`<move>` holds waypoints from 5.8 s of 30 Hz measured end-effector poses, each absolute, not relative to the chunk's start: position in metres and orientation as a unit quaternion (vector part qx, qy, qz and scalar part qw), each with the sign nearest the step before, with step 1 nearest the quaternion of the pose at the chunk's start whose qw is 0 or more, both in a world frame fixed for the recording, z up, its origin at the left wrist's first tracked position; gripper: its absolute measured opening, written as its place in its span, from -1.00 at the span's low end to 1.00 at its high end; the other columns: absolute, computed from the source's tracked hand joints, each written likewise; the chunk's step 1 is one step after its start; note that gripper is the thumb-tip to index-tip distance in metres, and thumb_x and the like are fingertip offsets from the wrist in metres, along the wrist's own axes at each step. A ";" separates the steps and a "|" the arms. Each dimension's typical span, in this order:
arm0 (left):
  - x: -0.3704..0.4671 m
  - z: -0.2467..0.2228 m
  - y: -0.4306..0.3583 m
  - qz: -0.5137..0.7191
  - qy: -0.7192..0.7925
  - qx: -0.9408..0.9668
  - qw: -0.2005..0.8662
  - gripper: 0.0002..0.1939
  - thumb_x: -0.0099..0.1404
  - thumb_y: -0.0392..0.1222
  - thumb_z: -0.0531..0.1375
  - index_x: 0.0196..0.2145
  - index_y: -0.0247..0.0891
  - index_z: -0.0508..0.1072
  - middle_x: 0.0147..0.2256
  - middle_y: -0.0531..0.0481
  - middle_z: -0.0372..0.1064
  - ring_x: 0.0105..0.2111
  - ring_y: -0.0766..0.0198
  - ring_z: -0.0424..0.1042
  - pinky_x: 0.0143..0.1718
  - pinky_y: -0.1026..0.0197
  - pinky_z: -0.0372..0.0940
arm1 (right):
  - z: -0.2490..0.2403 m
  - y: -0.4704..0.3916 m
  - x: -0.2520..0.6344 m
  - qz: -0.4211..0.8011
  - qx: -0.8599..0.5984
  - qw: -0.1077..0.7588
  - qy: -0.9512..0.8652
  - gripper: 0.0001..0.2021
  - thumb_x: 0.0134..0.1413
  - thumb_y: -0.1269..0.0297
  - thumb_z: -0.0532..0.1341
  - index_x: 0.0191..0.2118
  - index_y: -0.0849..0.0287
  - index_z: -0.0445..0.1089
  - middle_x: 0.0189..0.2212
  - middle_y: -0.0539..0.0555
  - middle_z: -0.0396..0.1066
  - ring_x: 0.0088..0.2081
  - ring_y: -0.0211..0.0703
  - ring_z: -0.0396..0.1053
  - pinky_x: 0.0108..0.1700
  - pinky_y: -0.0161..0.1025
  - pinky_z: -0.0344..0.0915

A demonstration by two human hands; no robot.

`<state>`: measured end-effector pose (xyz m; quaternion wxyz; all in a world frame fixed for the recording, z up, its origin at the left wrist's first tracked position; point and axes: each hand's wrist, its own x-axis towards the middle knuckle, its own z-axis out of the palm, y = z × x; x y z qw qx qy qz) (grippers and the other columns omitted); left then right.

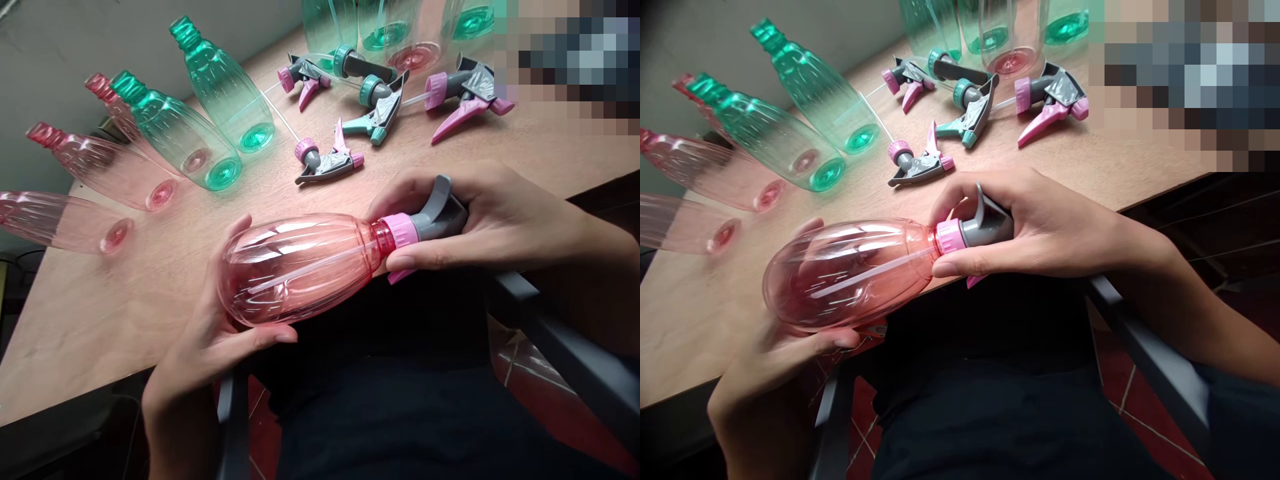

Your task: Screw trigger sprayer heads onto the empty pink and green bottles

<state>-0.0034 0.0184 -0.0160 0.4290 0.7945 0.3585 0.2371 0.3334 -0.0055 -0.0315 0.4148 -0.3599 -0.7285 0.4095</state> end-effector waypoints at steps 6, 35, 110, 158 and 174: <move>-0.005 -0.017 0.018 0.245 0.363 0.788 0.432 0.22 0.02 -0.16 0.58 0.46 0.12 0.00 0.41 -0.08 0.13 0.38 -0.31 0.20 0.41 -0.40 0.10 | -0.031 -0.005 0.333 0.388 -0.367 0.415 -0.737 -0.70 0.08 0.22 0.49 -0.06 0.07 0.57 -0.21 -0.03 0.59 -0.22 -0.05 0.54 -0.23 -0.22 0.40; -0.005 -0.018 0.023 0.237 0.353 0.814 0.396 0.24 0.00 -0.07 0.58 0.46 0.11 -0.03 0.42 -0.08 0.13 0.41 -0.33 0.13 0.41 -0.44 0.05 | -0.026 -0.009 0.329 0.338 -0.415 0.410 -0.739 -0.78 0.07 0.11 0.49 -0.15 -0.11 0.57 -0.28 -0.07 0.59 -0.32 -0.02 0.57 -0.41 -0.13 0.53; -0.004 -0.017 0.021 0.240 0.351 0.806 0.411 0.24 -0.02 -0.09 0.59 0.45 0.20 0.01 0.42 0.01 0.14 0.41 -0.30 0.15 0.42 -0.35 0.10 | -0.027 -0.009 0.332 0.348 -0.402 0.399 -0.747 -0.74 0.16 0.08 0.44 -0.07 -0.01 0.55 -0.25 -0.02 0.60 -0.27 -0.06 0.57 -0.29 -0.16 0.47; -0.003 -0.017 0.021 0.228 0.315 0.797 0.463 0.26 0.04 0.06 0.56 0.48 0.16 -0.10 0.47 -0.06 0.02 0.46 -0.26 0.03 0.43 -0.37 0.06 | -0.028 -0.008 0.328 0.369 -0.374 0.415 -0.743 -0.71 0.17 0.05 0.45 -0.09 0.08 0.55 -0.22 -0.12 0.57 -0.25 -0.27 0.53 -0.33 -0.45 0.49; -0.004 -0.015 0.018 0.238 0.349 0.788 0.448 0.20 0.07 -0.17 0.56 0.47 0.17 -0.04 0.46 -0.08 0.05 0.42 -0.26 0.13 0.44 -0.32 0.04 | -0.030 -0.006 0.332 0.375 -0.346 0.417 -0.752 -0.72 0.18 0.12 0.45 -0.07 0.13 0.54 -0.21 -0.09 0.57 -0.23 -0.28 0.49 -0.18 -0.39 0.44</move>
